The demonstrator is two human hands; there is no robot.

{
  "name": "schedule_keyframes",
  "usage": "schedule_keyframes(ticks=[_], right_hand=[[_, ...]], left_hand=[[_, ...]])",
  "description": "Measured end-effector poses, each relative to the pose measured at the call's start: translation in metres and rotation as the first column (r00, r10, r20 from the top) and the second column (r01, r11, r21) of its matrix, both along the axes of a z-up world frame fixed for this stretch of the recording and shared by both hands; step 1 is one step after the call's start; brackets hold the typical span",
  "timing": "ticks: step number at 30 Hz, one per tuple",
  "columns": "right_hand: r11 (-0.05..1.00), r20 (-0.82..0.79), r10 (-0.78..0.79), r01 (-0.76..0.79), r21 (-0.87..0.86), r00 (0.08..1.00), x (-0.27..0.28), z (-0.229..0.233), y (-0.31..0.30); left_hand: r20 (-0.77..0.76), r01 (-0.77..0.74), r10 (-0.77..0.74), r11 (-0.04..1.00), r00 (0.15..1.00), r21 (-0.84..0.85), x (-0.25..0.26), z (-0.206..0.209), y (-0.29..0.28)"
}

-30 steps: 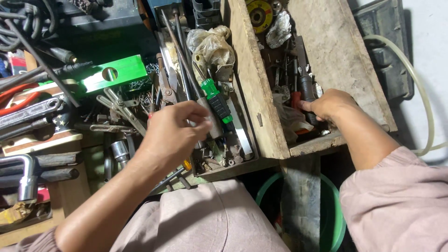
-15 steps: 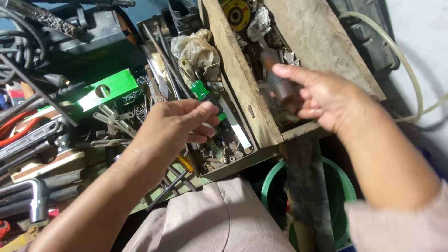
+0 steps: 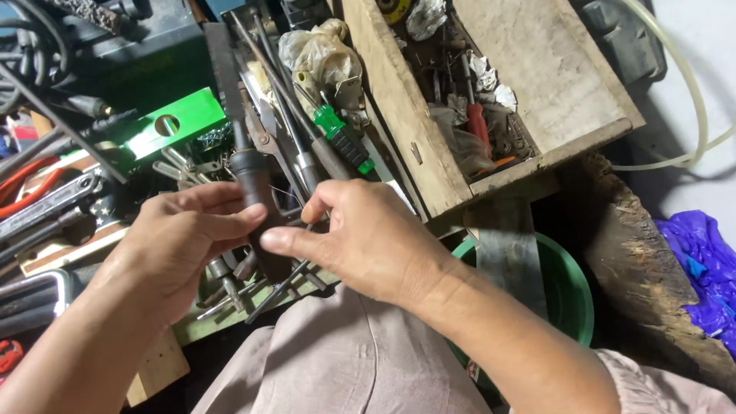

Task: Searching through and organizing various tools and mechanical parts inside a wooden toolbox.

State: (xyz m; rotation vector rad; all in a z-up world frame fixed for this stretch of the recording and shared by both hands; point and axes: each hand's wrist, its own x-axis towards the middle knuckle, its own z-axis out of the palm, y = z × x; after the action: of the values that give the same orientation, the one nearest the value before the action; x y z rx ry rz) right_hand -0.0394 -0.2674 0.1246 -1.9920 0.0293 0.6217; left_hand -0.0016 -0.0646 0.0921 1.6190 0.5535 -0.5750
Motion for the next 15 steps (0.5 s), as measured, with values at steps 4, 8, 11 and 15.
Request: schedule_keyframes(ticks=[4, 8, 11, 15], right_hand=[[0.993, 0.088, 0.020, -0.010, -0.115, 0.996, 0.003, -0.003, -0.012], [0.992, 0.085, -0.032, 0.042, -0.121, 0.996, 0.009, 0.007, -0.028], [0.994, 0.107, -0.090, 0.096, -0.058, 0.990, 0.011, 0.009, -0.041], [0.988, 0.170, -0.149, 0.153, -0.011, 0.974, 0.020, 0.020, -0.055]], left_hand=[[0.088, -0.081, 0.067, 0.982, 0.994, 0.169, 0.010, -0.042, 0.033], [0.151, -0.104, 0.047, 0.913, 0.987, 0.395, 0.022, -0.062, 0.041], [0.197, -0.070, -0.063, 0.796, 0.978, 0.601, 0.025, -0.059, 0.029], [0.257, -0.039, -0.272, 0.612, 0.927, 0.790, 0.023, -0.077, 0.026]])
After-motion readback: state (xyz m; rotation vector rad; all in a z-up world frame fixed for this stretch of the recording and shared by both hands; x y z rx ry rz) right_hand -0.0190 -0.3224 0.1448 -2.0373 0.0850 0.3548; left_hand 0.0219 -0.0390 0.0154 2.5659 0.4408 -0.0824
